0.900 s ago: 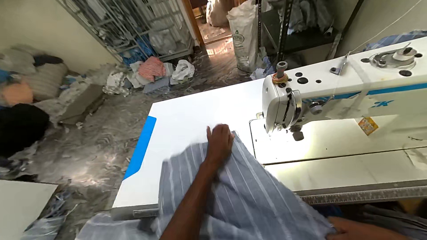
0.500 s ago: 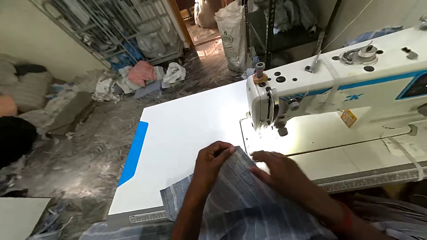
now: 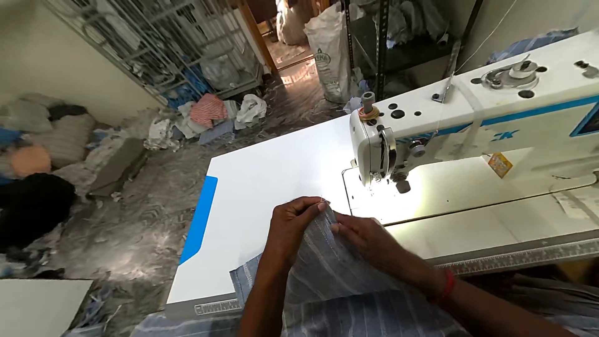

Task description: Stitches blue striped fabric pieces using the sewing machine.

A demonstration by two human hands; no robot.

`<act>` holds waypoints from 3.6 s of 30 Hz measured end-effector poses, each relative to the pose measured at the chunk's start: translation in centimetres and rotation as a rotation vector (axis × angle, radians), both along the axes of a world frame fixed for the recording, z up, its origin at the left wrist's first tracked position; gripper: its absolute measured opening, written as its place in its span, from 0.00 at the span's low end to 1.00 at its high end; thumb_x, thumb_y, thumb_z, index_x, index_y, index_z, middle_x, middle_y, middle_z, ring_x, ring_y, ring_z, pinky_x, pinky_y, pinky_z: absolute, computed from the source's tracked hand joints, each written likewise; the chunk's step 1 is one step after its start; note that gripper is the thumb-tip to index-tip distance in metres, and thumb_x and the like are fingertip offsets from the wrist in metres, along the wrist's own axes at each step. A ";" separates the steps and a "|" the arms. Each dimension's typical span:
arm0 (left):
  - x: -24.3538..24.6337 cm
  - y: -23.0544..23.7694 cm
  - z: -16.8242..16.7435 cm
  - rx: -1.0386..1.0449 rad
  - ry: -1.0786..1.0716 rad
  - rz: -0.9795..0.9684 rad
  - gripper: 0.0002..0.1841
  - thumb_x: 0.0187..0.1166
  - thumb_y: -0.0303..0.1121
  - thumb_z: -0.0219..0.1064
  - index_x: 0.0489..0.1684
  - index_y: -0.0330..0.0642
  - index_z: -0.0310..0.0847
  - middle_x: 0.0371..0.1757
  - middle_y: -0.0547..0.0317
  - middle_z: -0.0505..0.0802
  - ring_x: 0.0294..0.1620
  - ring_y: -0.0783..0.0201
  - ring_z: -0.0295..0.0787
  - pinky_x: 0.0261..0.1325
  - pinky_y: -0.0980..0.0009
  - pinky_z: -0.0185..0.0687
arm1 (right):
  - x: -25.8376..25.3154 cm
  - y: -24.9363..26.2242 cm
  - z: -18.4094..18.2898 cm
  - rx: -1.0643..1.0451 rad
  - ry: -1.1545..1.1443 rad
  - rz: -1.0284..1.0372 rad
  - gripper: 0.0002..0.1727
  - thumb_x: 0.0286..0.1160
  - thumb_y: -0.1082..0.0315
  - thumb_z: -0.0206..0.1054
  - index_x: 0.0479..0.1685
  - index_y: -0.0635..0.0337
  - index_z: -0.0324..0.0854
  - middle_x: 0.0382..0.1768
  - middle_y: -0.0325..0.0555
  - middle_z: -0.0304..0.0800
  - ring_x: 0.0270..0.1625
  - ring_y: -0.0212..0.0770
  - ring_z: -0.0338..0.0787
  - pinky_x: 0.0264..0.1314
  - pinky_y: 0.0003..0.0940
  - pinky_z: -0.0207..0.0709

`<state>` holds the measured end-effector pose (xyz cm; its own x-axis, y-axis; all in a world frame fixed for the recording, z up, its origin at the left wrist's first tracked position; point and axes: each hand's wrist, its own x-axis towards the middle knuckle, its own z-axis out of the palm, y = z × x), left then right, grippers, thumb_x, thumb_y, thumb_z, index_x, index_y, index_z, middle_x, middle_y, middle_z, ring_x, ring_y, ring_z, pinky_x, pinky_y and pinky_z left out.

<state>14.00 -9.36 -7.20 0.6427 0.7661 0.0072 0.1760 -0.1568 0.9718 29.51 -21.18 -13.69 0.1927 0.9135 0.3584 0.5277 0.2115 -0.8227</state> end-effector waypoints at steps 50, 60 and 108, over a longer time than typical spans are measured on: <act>-7.4 -4.3 -5.8 0.365 0.703 0.438 0.44 0.85 0.61 0.54 0.95 0.39 0.50 0.92 0.34 0.62 0.91 0.34 0.57 0.84 0.30 0.56 | 4.5 -0.3 -0.8 -0.560 -0.683 -0.421 0.12 0.84 0.65 0.61 0.38 0.63 0.87 0.22 0.52 0.85 0.26 0.55 0.89 0.22 0.48 0.76; -1.8 10.2 -8.8 0.411 0.971 0.426 0.56 0.74 0.80 0.47 0.96 0.47 0.48 0.93 0.26 0.48 0.92 0.20 0.34 0.71 0.06 0.27 | 4.2 -0.4 -0.8 -0.571 -0.668 -0.448 0.13 0.85 0.65 0.59 0.38 0.62 0.85 0.23 0.53 0.86 0.27 0.56 0.90 0.23 0.50 0.77; 6.4 -5.4 -11.6 1.065 0.570 -0.202 0.28 0.91 0.56 0.45 0.86 0.64 0.71 0.87 0.54 0.75 0.92 0.44 0.58 0.81 0.17 0.40 | 2.3 -7.3 -1.9 -0.455 -0.754 -0.337 0.29 0.74 0.73 0.67 0.79 0.61 0.78 0.22 0.44 0.86 0.16 0.44 0.83 0.14 0.39 0.74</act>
